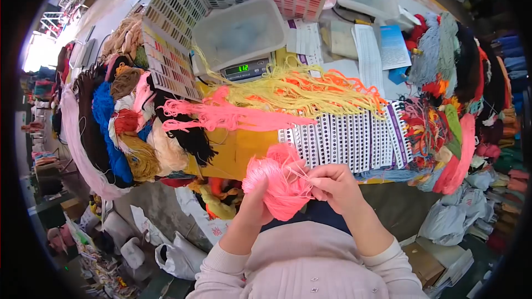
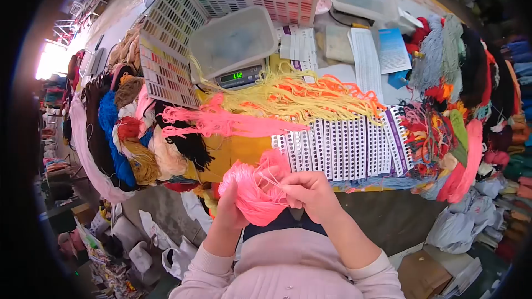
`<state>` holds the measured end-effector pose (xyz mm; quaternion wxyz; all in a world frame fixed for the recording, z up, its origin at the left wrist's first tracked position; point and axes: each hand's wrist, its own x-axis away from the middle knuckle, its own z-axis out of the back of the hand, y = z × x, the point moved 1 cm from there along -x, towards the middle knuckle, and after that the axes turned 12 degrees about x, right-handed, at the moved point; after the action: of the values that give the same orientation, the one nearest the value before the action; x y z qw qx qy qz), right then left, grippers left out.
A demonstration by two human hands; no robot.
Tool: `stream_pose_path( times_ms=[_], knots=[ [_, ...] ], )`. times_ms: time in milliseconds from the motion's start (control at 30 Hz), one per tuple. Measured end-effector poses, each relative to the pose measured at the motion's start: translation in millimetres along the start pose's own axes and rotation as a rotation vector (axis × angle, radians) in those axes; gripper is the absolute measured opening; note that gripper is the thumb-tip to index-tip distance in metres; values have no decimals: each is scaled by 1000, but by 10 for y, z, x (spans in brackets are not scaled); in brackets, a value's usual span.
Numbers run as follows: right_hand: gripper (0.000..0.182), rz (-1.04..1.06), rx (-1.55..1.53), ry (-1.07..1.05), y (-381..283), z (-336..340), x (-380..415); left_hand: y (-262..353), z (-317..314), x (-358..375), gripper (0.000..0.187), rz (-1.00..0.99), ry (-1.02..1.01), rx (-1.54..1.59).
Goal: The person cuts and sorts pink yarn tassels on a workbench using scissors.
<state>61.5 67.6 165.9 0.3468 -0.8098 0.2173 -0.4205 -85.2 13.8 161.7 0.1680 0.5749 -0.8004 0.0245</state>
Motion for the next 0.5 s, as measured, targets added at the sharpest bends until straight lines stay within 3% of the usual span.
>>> stream_pose_path(
  times_ms=[67,200,233,267,367,433,500],
  knots=[
    [10,-24,22,14,-31,-97,99,-12,50,77,68,70,-106,53],
    [8,-28,97,40,-110,-284,258,-46,-14,176,64,62,-114,21],
    [8,-18,134,45,-142,-338,290,-38,-92,201,75,51,-50,-91],
    [7,-10,167,50,-157,-382,328,-40,-100,230,71,64,-74,-49],
    [5,20,130,42,-89,-382,407,-15,-133,306,62,92,-152,59],
    [8,5,-64,33,-118,-414,458,27,-206,385,62,87,-215,112],
    [13,12,-141,26,-116,-450,476,16,-196,428,61,72,-179,66]
  ],
)
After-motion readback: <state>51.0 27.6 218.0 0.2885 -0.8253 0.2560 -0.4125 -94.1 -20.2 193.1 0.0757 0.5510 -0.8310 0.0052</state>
